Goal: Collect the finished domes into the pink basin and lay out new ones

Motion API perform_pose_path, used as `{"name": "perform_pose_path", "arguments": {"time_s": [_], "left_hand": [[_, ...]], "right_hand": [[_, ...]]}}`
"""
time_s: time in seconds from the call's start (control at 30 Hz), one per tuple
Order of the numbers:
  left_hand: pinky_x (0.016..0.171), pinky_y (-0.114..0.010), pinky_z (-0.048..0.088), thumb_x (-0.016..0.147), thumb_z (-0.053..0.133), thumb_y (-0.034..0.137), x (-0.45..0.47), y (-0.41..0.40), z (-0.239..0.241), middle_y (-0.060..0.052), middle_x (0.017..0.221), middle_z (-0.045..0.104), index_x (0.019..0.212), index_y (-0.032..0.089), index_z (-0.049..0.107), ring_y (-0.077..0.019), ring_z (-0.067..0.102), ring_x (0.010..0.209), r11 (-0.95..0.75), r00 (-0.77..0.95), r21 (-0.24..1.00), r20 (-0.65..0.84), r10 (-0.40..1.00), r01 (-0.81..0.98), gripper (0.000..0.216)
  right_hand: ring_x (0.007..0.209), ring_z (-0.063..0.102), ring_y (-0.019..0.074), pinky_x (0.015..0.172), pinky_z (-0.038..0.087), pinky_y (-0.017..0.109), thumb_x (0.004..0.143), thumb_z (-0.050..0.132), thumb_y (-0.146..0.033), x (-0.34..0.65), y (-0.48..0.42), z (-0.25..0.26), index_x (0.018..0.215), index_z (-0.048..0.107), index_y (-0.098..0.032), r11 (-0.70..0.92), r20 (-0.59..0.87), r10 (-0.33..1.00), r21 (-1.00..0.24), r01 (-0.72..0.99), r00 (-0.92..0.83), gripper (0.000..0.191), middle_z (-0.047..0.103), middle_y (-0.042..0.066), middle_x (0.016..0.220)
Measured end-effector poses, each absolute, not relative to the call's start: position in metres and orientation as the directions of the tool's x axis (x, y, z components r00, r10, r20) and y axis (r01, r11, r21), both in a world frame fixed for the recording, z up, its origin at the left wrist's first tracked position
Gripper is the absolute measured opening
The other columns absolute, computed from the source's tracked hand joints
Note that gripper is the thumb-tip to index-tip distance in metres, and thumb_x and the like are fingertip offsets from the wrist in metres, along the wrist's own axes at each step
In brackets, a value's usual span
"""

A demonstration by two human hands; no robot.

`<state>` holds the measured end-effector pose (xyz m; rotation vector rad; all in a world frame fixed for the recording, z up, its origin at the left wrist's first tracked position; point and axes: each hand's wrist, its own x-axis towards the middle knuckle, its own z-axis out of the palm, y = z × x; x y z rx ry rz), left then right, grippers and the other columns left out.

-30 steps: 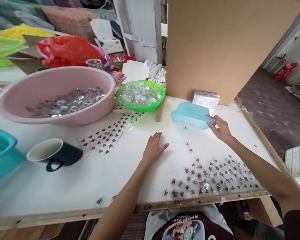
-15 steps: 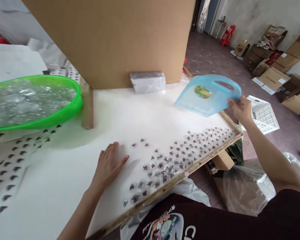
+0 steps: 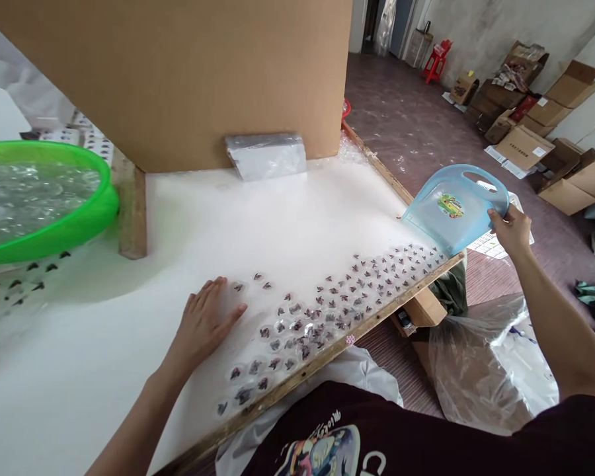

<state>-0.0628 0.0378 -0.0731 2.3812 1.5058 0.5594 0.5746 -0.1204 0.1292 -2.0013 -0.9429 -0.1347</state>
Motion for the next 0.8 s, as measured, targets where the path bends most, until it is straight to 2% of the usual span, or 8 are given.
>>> {"name": "perform_pose_path", "arguments": {"time_s": [0.13, 0.3, 0.47, 0.63, 0.8], "left_hand": [[0.120, -0.059, 0.024, 0.088, 0.034, 0.065, -0.064, 0.037, -0.072, -0.021, 0.154, 0.042, 0.149, 0.011, 0.035, -0.0377, 0.034, 0.146, -0.423, 0.393, 0.416, 0.160, 0.905, 0.805, 0.081], [0.122, -0.056, 0.021, 0.090, 0.032, 0.063, -0.064, 0.032, -0.068, -0.023, 0.155, 0.040, 0.150, 0.006, 0.033, -0.0367, 0.031, 0.148, -0.417, 0.408, 0.412, 0.115, 0.906, 0.810, 0.082], [0.121, -0.057, 0.021, 0.090, 0.032, 0.063, -0.064, 0.031, -0.067, -0.024, 0.155, 0.039, 0.150, 0.007, 0.033, -0.0392, 0.032, 0.147, -0.423, 0.411, 0.405, 0.122, 0.903, 0.810, 0.083], [0.122, -0.055, 0.020, 0.090, 0.031, 0.065, -0.064, 0.029, -0.067, -0.022, 0.155, 0.039, 0.151, 0.007, 0.032, -0.0376, 0.030, 0.148, -0.428, 0.414, 0.404, 0.126, 0.901, 0.808, 0.084], [0.122, -0.056, 0.020, 0.090, 0.033, 0.066, -0.064, 0.024, -0.071, -0.020, 0.156, 0.039, 0.152, 0.010, 0.029, -0.0363, 0.031, 0.148, -0.449, 0.434, 0.399, 0.133, 0.891, 0.800, 0.084]], "right_hand": [[0.043, 0.050, 0.0106, 0.051, 0.035, 0.028, 0.086, 0.070, -0.017, 0.581, -0.120, 0.129, 0.066, 0.050, -0.024, -0.381, 0.421, 0.539, -0.651, 0.657, 0.730, 0.030, 0.047, -0.006, 0.049], [0.043, 0.051, 0.0126, 0.049, 0.037, 0.025, 0.085, 0.068, -0.021, 0.590, -0.117, 0.127, 0.068, 0.051, -0.021, -0.422, 0.443, 0.465, -0.651, 0.632, 0.767, 0.024, 0.047, -0.008, 0.047], [0.043, 0.051, 0.0127, 0.049, 0.038, 0.025, 0.085, 0.068, -0.024, 0.595, -0.119, 0.122, 0.068, 0.050, -0.022, -0.441, 0.456, 0.492, -0.604, 0.664, 0.741, 0.025, 0.047, -0.007, 0.047], [0.040, 0.052, 0.0148, 0.042, 0.038, 0.025, 0.083, 0.067, -0.027, 0.598, -0.118, 0.109, 0.067, 0.053, -0.021, -0.404, 0.379, 0.496, -0.695, 0.594, 0.781, 0.022, 0.048, -0.006, 0.044], [0.038, 0.053, 0.0157, 0.039, 0.041, 0.024, 0.080, 0.068, -0.037, 0.596, -0.113, 0.078, 0.069, 0.054, -0.020, -0.369, 0.309, 0.496, -0.770, 0.520, 0.811, 0.024, 0.051, -0.005, 0.042]]}}
